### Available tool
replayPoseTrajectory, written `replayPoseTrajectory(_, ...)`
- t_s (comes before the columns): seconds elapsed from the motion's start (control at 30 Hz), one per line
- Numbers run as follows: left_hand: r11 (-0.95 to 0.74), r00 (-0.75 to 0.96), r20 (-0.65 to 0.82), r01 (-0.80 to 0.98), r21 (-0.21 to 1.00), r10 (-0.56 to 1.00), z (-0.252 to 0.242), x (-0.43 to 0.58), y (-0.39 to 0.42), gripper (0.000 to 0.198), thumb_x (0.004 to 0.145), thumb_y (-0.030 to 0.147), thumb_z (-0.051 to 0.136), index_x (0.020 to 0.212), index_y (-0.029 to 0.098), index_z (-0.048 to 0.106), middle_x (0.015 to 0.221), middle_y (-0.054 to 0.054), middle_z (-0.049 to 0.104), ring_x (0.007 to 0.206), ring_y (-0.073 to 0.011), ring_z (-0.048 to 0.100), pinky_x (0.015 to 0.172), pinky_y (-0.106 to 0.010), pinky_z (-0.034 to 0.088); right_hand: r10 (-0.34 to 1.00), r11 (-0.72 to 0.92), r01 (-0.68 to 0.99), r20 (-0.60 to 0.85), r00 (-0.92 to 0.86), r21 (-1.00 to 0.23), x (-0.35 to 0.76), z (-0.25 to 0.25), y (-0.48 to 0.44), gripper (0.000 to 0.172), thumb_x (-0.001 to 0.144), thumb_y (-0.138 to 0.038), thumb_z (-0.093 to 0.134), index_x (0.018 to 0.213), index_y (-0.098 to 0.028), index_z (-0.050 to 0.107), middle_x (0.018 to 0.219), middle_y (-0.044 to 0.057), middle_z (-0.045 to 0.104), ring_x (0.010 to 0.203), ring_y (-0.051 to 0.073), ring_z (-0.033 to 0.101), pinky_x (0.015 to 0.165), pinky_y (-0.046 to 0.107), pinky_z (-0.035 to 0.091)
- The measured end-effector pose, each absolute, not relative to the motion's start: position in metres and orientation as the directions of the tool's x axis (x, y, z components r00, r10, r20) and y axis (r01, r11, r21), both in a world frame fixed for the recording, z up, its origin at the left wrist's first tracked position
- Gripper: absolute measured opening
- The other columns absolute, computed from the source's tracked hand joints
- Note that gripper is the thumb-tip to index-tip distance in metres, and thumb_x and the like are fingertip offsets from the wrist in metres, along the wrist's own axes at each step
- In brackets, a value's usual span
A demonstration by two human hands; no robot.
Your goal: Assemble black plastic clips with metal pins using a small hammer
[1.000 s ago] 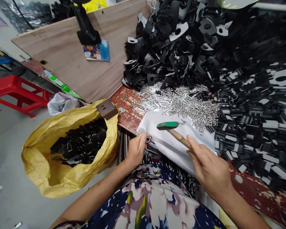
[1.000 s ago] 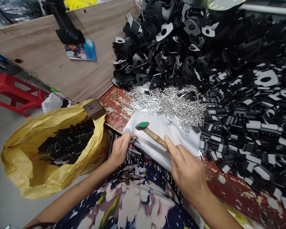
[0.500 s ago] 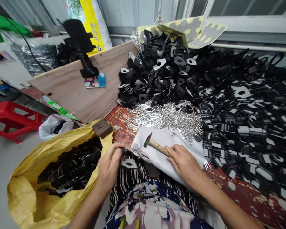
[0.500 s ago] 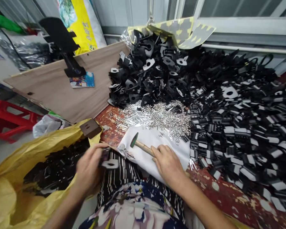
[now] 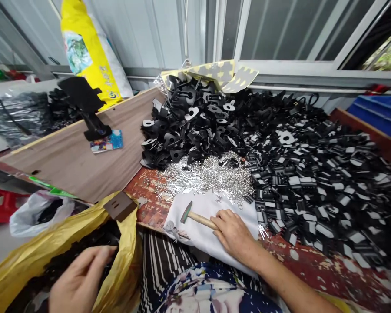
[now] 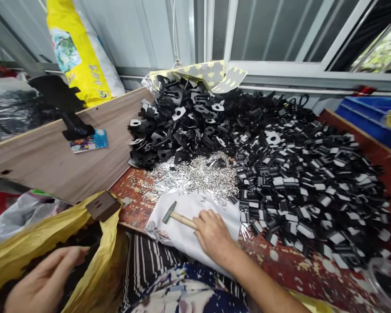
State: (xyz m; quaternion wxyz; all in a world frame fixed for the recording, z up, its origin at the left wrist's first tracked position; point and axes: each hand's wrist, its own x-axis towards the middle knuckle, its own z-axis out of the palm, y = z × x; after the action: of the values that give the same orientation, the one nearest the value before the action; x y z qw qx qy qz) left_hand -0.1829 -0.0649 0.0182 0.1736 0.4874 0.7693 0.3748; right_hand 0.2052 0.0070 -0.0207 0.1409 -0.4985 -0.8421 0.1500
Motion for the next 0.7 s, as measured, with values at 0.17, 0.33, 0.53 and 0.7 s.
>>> replayPoseTrajectory(0.17, 0.046, -0.204, 0.085, 0.564, 0.824, 0.975, 0.027, -0.117, -0.026, 0.041, 0.076, 0.065, 0.073, 0.072, 0.024, 0.078, 0.079, -0.005, 0.077, 0.077, -0.0282, 0.07, 0.076, -0.031, 0.055, 0.838, 0.377, 0.693, -0.092, -0.538, -0.615, 0.222, 0.01, 0.05, 0.01, 0.089, -0.03, 0.072, 0.088, -0.021, 0.076, 0.088, 0.001, 0.069, 0.081, 0.017, 0.062, 0.071, 0.027, 0.045)
replayPoseTrajectory(0.33, -0.005, -0.04, 0.027, 0.464, 0.886, 0.999, 0.019, -0.091, -0.013, 0.034, 0.083, 0.056, 0.072, 0.072, 0.024, 0.076, 0.077, -0.005, 0.074, 0.077, -0.0273, 0.068, 0.076, -0.028, 0.053, 0.974, 0.188, 0.764, 0.014, -0.228, -0.617, 0.246, 0.04, 0.157, 0.025, 0.099, -0.025, 0.052, 0.1, -0.017, 0.076, 0.095, 0.003, 0.072, 0.085, 0.016, 0.064, 0.078, 0.028, 0.047)
replayPoseTrajectory(0.53, 0.057, 0.02, -0.07, 0.387, 0.92, 0.997, 0.017, -0.073, -0.008, 0.041, 0.087, 0.059, 0.066, 0.07, 0.023, 0.071, 0.074, -0.005, 0.069, 0.076, -0.0256, 0.063, 0.074, -0.028, 0.05, 0.982, 0.054, 0.804, 0.178, 0.065, -0.592, 0.244, 0.064, 0.26, 0.034, 0.092, -0.026, 0.066, 0.124, -0.014, 0.066, 0.127, 0.015, 0.06, 0.113, 0.027, 0.058, 0.102, 0.039, 0.04)
replayPoseTrajectory(0.7, 0.231, -0.009, -0.234, 0.197, 0.953, 0.972, 0.023, -0.067, 0.002, 0.043, 0.08, 0.062, 0.074, 0.07, 0.021, 0.07, 0.067, -0.003, 0.061, 0.071, -0.0221, 0.056, 0.067, -0.027, 0.048, 0.986, 0.022, 0.739, 0.137, 0.096, -0.674, 0.245, 0.056, 0.251, 0.022, 0.093, -0.023, 0.062, 0.112, -0.011, 0.066, 0.12, 0.015, 0.062, 0.108, 0.026, 0.056, 0.099, 0.041, 0.042)
